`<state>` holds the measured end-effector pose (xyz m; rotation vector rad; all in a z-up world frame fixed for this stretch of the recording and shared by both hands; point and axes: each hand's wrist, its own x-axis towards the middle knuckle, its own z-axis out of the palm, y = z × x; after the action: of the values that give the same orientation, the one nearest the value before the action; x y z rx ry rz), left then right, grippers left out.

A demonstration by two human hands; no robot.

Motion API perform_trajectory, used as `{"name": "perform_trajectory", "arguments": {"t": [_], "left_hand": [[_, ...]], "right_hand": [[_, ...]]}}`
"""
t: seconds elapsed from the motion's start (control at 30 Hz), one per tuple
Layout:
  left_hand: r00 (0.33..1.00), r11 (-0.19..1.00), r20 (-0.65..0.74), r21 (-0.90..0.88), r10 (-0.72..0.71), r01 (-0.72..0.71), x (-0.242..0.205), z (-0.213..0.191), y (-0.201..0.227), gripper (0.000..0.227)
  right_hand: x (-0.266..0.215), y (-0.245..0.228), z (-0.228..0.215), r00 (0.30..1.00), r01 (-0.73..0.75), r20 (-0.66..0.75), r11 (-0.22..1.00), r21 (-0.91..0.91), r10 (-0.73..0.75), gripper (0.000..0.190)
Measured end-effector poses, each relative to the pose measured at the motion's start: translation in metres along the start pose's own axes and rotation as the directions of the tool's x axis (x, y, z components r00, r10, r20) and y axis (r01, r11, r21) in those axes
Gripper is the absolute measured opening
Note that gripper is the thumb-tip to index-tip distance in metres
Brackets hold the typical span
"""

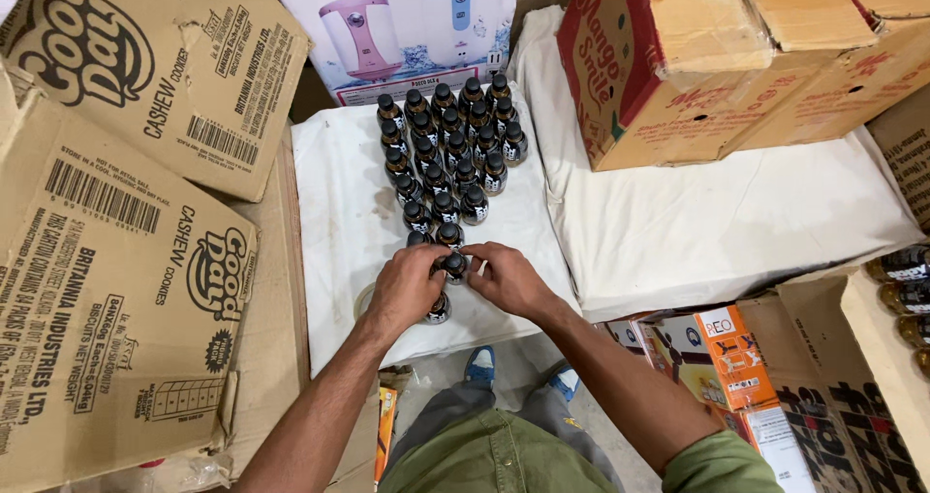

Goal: The person repeatedly picks up small dark bottles from a white cloth surface and places them into an open cardboard box. The person handles the bottles one at a time, arranging them in rows inside the box. The process continues throughout the clip.

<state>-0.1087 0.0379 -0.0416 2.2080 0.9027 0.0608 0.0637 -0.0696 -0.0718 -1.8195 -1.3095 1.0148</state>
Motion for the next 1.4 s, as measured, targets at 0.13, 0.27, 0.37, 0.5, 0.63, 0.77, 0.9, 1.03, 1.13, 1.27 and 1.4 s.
{"name": "perform_trajectory", "arguments": {"t": [0.13,0.27,0.37,0.5,0.63,0.77,0.9,1.03,1.13,1.27,1.4], "left_hand": [[1.000,1.000,0.005,0.008,0.007,-0.007,0.001,0.003,0.005,0.037],[1.000,0.999,0.011,-0.035,0.023,-0.022,0.005,0.006,0.012,0.035],[1.000,1.000,0.024,-0.012,0.014,-0.014,0.008,0.004,0.019,0.036],[0.998,0.999,0.059,-0.027,0.027,-0.026,0.011,0.006,0.033,0.040],[0.995,0.998,0.082,0.009,0.060,-0.061,0.023,0.013,0.057,0.046],[0.982,0.975,0.098,-0.166,0.162,-0.144,0.026,0.018,0.102,0.058],[0.964,0.887,0.132,-0.435,0.230,-0.152,0.042,0.049,0.121,0.073],[0.937,0.862,0.128,-0.448,0.325,-0.237,0.051,0.075,0.146,0.071],[0.901,0.815,0.130,-0.495,0.414,-0.303,0.058,0.092,0.165,0.070],[0.882,0.796,0.209,-0.550,0.423,-0.252,0.067,0.122,0.189,0.067],[0.836,0.774,0.261,-0.574,0.482,-0.267,0.072,0.150,0.221,0.066]], "right_hand": [[0.008,0.002,0.011,1.000,-0.002,0.002,0.997,-0.081,0.002,0.050],[0.011,0.006,0.008,1.000,-0.002,-0.022,0.996,-0.091,0.000,0.043],[0.007,0.005,-0.004,0.999,-0.009,-0.048,0.998,-0.061,0.006,0.040],[-0.003,0.009,-0.033,0.991,-0.036,-0.130,0.999,0.018,0.038,0.038],[-0.026,0.002,-0.071,0.967,-0.050,-0.246,0.997,0.065,0.065,0.039],[-0.046,0.015,-0.104,0.927,-0.035,-0.361,0.981,0.188,0.102,0.035],[-0.069,0.039,-0.130,0.912,0.011,-0.394,0.954,0.299,0.112,0.031],[-0.105,0.036,-0.155,0.874,-0.012,-0.455,0.944,0.331,0.170,0.030],[-0.133,0.031,-0.168,0.831,-0.008,-0.520,0.937,0.349,0.201,0.029],[-0.170,0.026,-0.182,0.751,0.053,-0.612,0.902,0.428,0.246,0.036],[-0.207,0.044,-0.197,0.673,0.081,-0.681,0.886,0.456,0.289,0.040]]}}
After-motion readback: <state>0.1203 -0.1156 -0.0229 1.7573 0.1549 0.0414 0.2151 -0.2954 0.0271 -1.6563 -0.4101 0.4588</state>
